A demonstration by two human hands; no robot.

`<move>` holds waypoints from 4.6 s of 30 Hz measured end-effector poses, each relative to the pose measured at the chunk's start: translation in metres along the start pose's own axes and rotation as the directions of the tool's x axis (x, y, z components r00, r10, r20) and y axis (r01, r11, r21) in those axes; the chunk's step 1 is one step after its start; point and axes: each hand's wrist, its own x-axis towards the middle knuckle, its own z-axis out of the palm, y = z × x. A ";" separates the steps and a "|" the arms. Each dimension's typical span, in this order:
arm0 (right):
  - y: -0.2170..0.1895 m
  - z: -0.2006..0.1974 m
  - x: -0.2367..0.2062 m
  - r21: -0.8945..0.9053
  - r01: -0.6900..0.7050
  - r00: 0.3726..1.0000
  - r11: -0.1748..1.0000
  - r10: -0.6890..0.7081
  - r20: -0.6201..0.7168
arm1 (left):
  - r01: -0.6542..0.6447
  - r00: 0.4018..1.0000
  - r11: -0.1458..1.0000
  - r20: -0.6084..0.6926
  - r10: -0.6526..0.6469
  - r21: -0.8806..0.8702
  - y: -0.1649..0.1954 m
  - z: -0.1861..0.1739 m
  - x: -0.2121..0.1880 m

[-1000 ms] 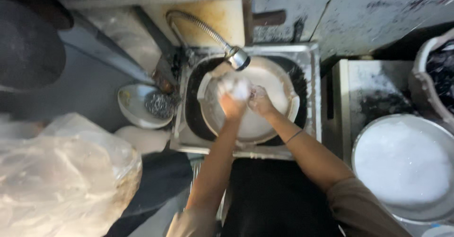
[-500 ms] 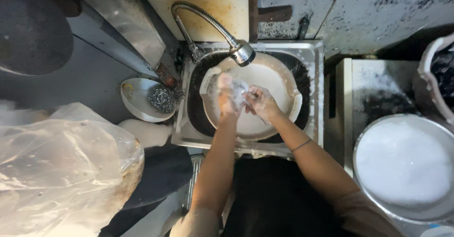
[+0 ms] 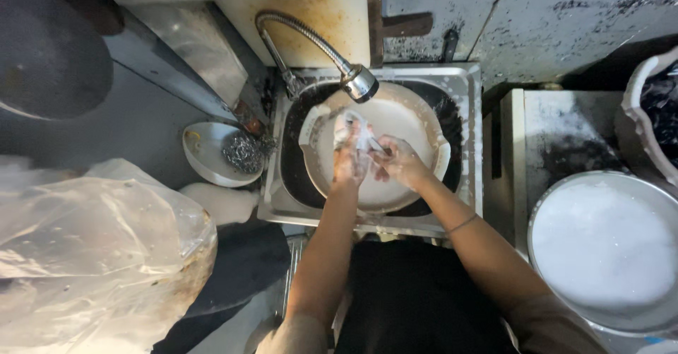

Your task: The person washes dishes at a small stainless steel sink filled with soapy water. They scrub plates, bowls, lids and utensils with a sponge, rinse them under the faucet, and stack the cleaned items in a basin beside the sink.

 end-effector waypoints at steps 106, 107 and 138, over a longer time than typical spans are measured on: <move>0.089 0.042 0.104 -0.948 0.300 0.942 0.104 0.122 0.312 | -0.430 0.769 0.273 0.190 0.611 0.860 0.011 -0.033 -0.095; 0.092 0.047 0.099 -0.928 0.336 0.930 0.159 0.097 0.354 | -0.403 0.773 0.284 0.157 0.614 0.870 0.015 -0.035 -0.097; 0.009 -0.004 0.050 -0.229 -0.003 0.994 0.973 0.028 0.107 | -0.242 0.781 0.665 -0.265 0.565 0.706 0.024 -0.018 0.067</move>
